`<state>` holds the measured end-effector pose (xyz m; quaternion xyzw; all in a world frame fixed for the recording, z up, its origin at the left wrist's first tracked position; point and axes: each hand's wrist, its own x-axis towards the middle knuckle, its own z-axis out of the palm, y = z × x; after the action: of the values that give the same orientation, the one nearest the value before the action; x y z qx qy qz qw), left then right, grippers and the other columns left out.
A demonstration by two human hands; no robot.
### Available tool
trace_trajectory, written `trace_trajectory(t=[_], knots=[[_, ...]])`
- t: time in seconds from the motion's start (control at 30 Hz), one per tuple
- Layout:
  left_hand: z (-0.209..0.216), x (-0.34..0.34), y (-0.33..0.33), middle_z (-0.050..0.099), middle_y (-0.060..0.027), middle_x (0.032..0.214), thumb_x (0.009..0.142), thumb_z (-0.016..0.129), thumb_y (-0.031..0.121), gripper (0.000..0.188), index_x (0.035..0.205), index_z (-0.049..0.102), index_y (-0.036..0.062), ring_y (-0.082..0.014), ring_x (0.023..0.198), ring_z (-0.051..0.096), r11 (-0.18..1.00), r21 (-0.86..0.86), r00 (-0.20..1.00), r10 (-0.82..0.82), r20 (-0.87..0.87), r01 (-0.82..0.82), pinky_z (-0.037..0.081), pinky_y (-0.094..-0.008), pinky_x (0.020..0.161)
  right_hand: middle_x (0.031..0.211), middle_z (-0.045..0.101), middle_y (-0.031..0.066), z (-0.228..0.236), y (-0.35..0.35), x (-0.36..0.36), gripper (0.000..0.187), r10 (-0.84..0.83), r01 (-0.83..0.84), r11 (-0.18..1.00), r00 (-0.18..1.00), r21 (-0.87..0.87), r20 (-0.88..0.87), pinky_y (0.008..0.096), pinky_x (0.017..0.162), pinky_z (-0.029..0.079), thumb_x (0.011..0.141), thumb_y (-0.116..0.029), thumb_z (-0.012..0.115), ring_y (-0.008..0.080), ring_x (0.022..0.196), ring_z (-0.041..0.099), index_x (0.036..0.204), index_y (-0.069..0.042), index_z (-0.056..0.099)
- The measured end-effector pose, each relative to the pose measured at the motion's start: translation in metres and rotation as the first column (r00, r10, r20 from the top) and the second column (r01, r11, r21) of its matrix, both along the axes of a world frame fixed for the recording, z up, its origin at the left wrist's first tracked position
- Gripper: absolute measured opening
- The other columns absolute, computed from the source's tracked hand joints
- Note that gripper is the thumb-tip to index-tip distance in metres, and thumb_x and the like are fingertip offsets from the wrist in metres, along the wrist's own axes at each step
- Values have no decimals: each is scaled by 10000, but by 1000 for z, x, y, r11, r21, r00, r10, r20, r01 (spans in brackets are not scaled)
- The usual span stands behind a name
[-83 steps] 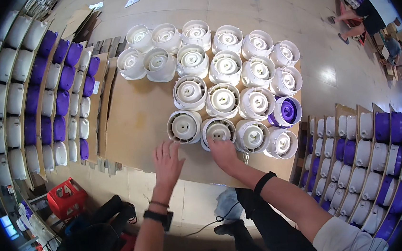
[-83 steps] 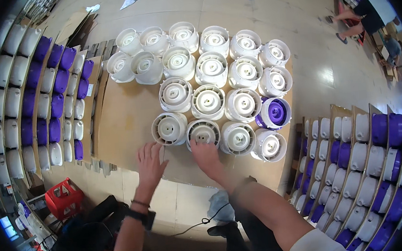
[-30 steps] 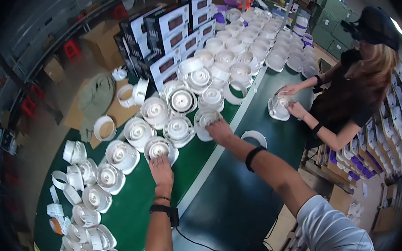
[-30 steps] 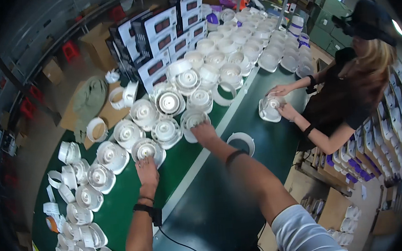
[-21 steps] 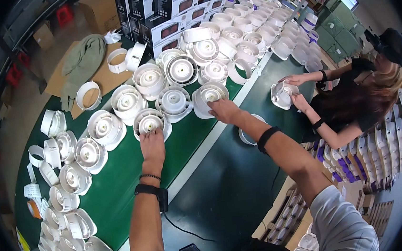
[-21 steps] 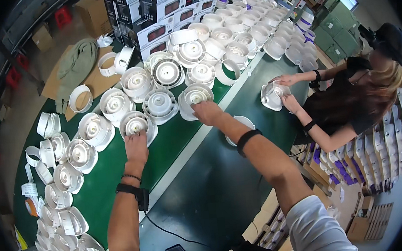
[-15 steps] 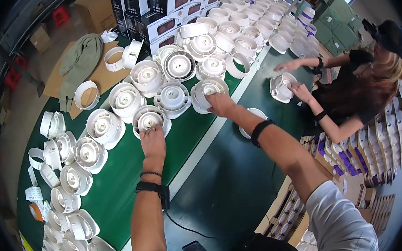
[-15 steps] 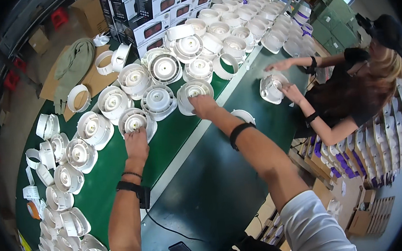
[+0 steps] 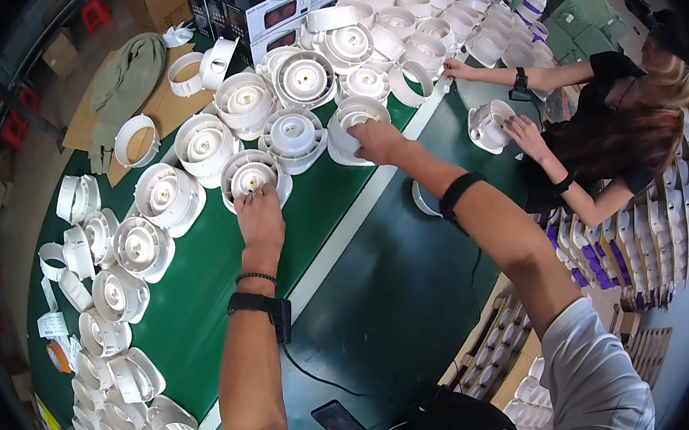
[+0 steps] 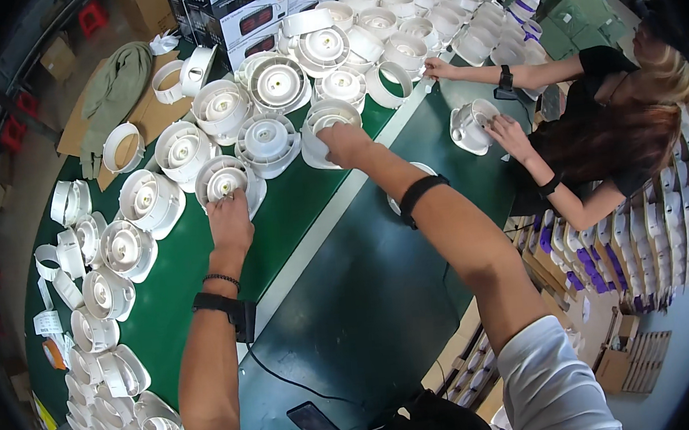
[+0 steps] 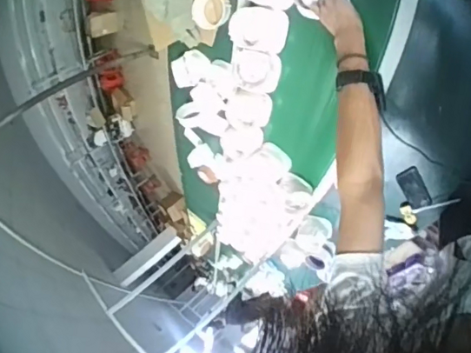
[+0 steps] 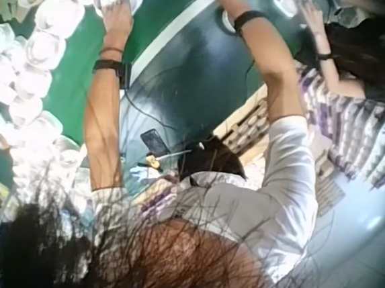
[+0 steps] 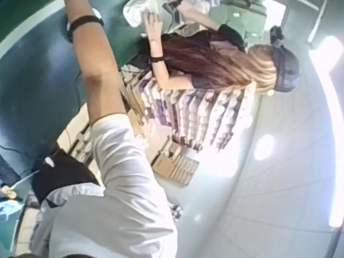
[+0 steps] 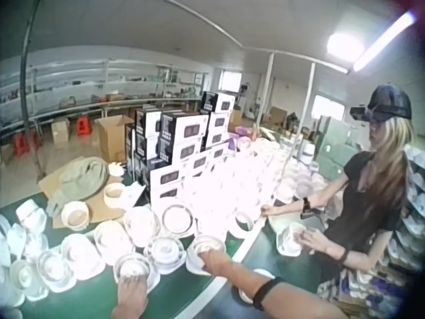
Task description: The person picks white plastic components from a green conveyor belt and places them into larger white buckets arranged on a cardboard box. The person handles the items one at a time, occasionally picking up two components simultaneously, and continues this repetitive sorting process throughout the clip.
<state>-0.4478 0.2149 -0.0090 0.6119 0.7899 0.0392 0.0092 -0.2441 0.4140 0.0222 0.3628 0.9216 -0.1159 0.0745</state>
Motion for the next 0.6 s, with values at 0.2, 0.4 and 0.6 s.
trace_trajectory(t=[0.2, 0.4, 0.6], knots=[[0, 2, 8, 679, -107, 948, 748, 639, 31, 217, 958, 596, 62, -244, 940, 639, 1000, 16, 1000, 9, -2, -9, 387, -369, 874, 999, 643, 207, -9, -2, -5, 343, -9, 11, 1000, 997, -16, 80, 448, 812, 519, 780, -157, 659, 358, 949, 637, 1069, -15, 540], [4, 5, 11, 678, -107, 969, 726, 666, 32, 245, 959, 596, 62, -235, 957, 640, 1000, 6, 1000, 1, 14, -1, 388, -366, 880, 1002, 650, 192, -10, -20, -8, 312, -50, 38, 990, 995, 132, 89, 426, 814, 526, 787, -105, 656, 333, 941, 650, 1061, -22, 532], [2, 6, 16, 684, -94, 949, 732, 666, 36, 232, 949, 592, 69, -227, 953, 646, 999, -21, 1000, 26, -5, -26, 388, -360, 884, 998, 653, 187, 0, -10, 3, 285, -147, 146, 989, 987, 21, 67, 430, 808, 527, 788, -135, 661, 336, 939, 649, 1032, -30, 557]])
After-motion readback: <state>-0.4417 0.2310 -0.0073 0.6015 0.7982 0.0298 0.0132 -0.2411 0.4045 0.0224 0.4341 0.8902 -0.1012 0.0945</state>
